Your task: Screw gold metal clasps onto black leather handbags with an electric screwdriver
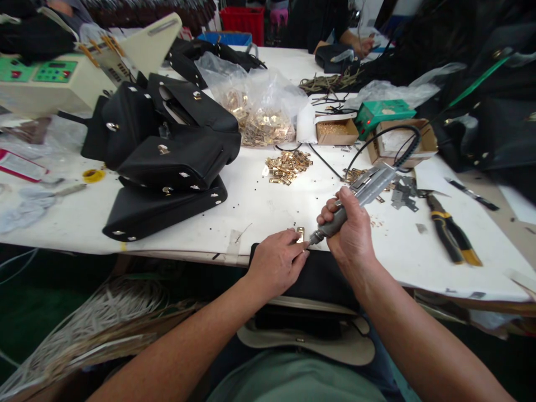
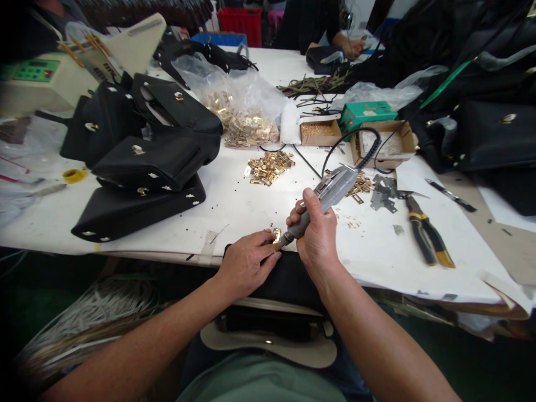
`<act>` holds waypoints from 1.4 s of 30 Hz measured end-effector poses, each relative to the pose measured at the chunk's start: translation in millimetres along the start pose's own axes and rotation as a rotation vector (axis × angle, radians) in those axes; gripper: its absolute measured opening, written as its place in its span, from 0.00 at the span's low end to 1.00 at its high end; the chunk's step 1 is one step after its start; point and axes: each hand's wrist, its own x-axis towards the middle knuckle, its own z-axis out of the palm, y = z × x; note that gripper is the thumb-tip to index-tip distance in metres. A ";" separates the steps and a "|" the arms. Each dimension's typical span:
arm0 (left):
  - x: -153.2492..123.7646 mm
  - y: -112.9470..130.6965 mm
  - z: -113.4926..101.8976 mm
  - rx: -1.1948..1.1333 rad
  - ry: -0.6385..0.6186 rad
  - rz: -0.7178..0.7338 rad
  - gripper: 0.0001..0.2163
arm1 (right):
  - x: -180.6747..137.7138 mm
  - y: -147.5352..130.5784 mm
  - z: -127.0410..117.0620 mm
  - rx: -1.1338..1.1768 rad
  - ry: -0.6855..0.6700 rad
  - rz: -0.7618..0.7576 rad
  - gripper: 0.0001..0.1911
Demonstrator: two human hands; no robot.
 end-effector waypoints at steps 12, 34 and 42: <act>0.5 1.9 -2.3 0.013 -0.017 -0.009 0.11 | -4.6 1.3 1.5 -0.002 -0.012 -0.007 0.20; -0.1 0.0 0.5 0.011 -0.007 -0.001 0.11 | -7.1 1.5 1.0 -0.034 -0.038 -0.031 0.18; 0.2 -0.1 0.7 0.002 0.004 -0.004 0.11 | -7.0 1.9 1.2 -0.062 -0.027 -0.029 0.20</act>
